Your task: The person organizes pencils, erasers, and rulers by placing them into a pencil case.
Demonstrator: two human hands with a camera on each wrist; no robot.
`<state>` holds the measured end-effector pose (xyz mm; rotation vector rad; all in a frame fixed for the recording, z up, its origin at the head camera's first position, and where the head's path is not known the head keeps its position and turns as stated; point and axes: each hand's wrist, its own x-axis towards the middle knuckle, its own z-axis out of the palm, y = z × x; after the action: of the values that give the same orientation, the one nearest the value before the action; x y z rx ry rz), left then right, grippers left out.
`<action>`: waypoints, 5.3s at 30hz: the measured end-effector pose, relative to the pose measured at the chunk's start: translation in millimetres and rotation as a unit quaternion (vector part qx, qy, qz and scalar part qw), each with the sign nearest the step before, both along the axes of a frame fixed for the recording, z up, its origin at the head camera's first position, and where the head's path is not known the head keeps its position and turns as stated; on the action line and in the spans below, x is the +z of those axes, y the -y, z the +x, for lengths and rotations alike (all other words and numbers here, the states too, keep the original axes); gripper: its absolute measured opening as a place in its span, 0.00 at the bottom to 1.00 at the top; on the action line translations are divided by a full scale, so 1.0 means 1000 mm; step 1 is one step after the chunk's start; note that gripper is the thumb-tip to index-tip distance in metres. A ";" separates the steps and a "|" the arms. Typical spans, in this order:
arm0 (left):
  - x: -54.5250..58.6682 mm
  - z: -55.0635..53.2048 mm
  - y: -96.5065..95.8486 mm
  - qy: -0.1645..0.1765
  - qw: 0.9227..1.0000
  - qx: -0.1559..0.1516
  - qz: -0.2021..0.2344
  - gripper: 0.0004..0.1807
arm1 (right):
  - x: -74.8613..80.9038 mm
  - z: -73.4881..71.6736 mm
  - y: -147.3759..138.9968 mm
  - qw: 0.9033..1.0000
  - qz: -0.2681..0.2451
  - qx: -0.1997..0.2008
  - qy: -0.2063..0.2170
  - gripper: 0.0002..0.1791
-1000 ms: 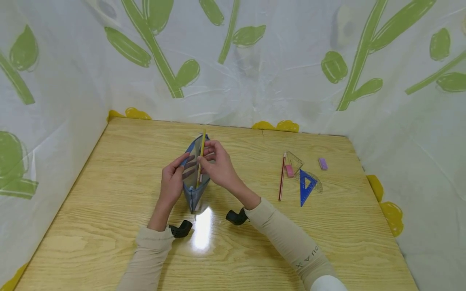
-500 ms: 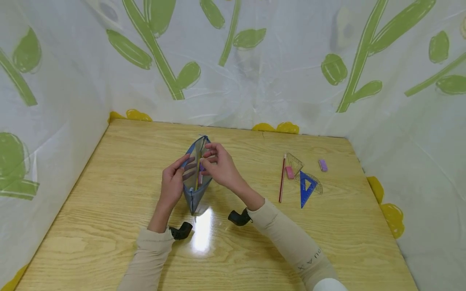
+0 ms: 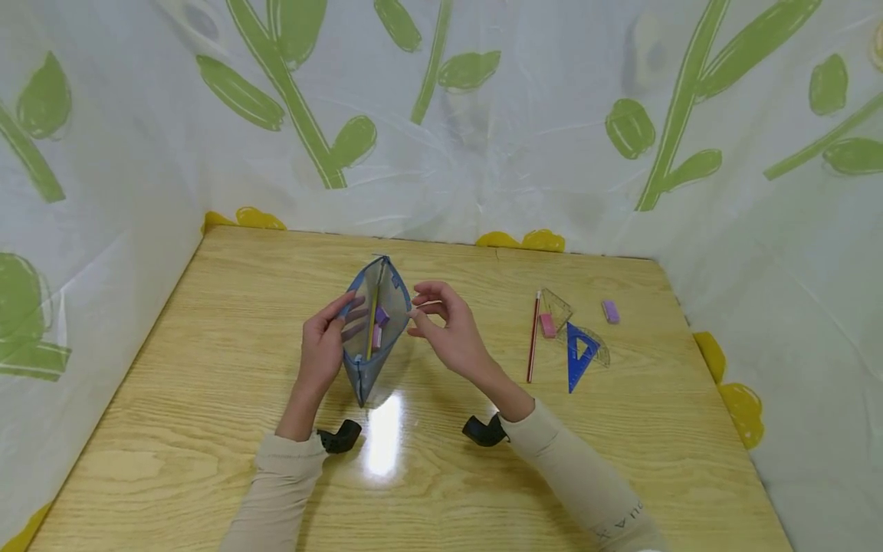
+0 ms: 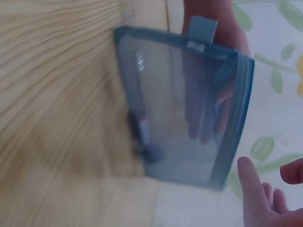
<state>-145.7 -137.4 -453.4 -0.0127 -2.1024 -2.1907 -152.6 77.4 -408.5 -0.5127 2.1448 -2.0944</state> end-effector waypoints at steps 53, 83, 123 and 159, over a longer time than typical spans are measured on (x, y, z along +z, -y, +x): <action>-0.004 0.000 0.004 -0.012 1.000 -0.007 -0.005 0.26 | -0.044 -0.009 -0.169 0.941 0.261 -0.173 0.126 0.31; 0.001 0.000 -0.001 0.000 1.000 -0.007 -0.004 0.26 | -0.047 -0.026 -0.147 0.871 0.454 -0.163 0.091 0.34; -0.001 0.000 0.000 -0.008 1.000 -0.010 -0.002 0.26 | -0.046 -0.029 -0.165 0.930 0.310 -0.081 0.179 0.38; -0.001 0.002 0.002 0.000 1.000 -0.005 0.009 0.26 | -0.051 -0.013 -0.139 0.976 -0.055 -0.182 0.110 0.27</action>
<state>-143.7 -139.2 -454.8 -0.0219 -2.0873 -2.2139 -165.9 216.9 -459.7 0.1159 2.1299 -2.3296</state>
